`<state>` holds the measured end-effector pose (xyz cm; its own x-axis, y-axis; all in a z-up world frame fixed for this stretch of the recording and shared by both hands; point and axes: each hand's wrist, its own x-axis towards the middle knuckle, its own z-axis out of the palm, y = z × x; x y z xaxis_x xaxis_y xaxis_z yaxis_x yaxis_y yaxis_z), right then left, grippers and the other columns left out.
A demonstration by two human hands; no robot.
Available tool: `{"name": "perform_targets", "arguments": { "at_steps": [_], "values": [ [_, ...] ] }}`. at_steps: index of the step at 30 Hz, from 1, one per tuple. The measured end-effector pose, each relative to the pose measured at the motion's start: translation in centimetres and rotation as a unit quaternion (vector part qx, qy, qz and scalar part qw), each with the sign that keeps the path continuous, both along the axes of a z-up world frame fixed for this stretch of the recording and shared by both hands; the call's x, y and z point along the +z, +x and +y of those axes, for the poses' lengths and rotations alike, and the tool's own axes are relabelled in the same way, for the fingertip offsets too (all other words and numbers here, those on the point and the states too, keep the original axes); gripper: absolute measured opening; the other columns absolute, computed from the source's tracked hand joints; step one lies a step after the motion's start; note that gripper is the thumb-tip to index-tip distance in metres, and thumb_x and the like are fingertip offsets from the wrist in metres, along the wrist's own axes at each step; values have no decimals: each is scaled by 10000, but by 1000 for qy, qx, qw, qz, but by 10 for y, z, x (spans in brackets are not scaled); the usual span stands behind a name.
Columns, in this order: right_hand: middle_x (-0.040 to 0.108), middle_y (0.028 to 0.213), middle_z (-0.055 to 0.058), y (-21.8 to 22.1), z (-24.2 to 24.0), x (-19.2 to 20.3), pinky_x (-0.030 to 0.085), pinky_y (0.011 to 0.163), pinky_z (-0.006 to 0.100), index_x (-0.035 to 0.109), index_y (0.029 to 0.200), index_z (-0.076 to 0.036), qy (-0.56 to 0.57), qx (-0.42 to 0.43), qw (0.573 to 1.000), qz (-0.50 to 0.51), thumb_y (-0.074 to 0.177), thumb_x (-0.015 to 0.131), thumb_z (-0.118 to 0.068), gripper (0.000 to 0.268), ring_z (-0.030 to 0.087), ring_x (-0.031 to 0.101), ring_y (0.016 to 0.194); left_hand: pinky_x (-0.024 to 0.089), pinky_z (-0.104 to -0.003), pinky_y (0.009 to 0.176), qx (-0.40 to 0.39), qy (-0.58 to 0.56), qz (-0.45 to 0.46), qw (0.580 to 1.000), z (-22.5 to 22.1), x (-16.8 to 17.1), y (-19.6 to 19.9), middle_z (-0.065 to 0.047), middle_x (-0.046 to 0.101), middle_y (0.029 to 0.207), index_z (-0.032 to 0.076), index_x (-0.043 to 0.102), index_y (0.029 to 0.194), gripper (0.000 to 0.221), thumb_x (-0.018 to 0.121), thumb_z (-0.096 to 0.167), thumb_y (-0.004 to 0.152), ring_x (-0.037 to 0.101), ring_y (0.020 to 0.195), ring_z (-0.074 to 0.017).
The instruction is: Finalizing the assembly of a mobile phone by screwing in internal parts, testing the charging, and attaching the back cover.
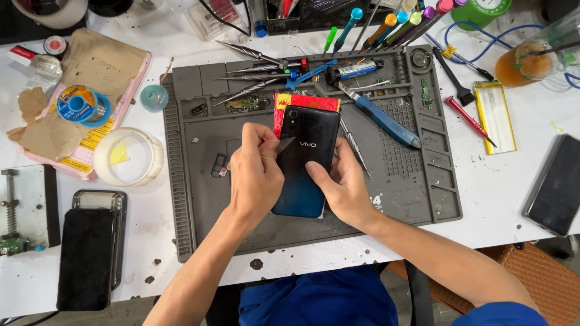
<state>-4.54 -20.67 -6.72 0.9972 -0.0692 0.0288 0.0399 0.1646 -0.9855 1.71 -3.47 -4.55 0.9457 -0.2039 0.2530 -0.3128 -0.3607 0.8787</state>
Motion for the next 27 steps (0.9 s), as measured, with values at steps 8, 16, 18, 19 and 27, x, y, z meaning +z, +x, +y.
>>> {"name": "perform_targets", "arguments": {
  "at_steps": [8, 16, 18, 19, 27],
  "values": [
    [756, 1076, 200, 5, 1, 6, 620, 836, 351, 496, 1333, -30, 44, 34, 998, 22, 1000, 620, -119, 367, 221, 735, 1009, 479, -376, 515, -3, -12, 13, 1000, 7, 20, 12, -113, 583, 602, 79, 500, 998, 94, 460, 34, 1070, 571, 492, -276],
    [734, 1058, 280, 9, 5, 19, 657, 800, 418, 507, 1343, 77, 165, 77, 982, 50, 984, 589, -51, 390, 318, 753, 986, 476, -290, 473, 13, 208, -208, 956, 22, 19, 21, 38, 548, 567, 206, 509, 998, 92, 539, 192, 1084, 559, 411, -191],
    [733, 1039, 283, 12, 2, 24, 662, 785, 422, 517, 1332, 85, 170, 86, 980, 56, 977, 584, -41, 383, 324, 757, 966, 472, -271, 475, 15, 223, -232, 947, 25, 19, 24, 61, 546, 575, 213, 517, 993, 91, 548, 186, 1074, 557, 414, -174],
    [732, 1020, 287, 13, 2, 26, 666, 771, 426, 527, 1321, 93, 177, 95, 978, 63, 970, 579, -31, 376, 331, 762, 945, 468, -252, 477, 16, 240, -255, 936, 26, 20, 25, 85, 544, 583, 221, 524, 988, 92, 557, 181, 1064, 555, 418, -157],
    [731, 1006, 289, 12, -2, 32, 667, 773, 439, 529, 1325, 118, 181, 113, 974, 70, 965, 564, -19, 387, 332, 763, 928, 507, -240, 526, 1, 267, -274, 924, 34, 25, 31, 114, 629, 650, 243, 526, 970, 206, 620, 60, 956, 625, 484, -153]
  ]
}}
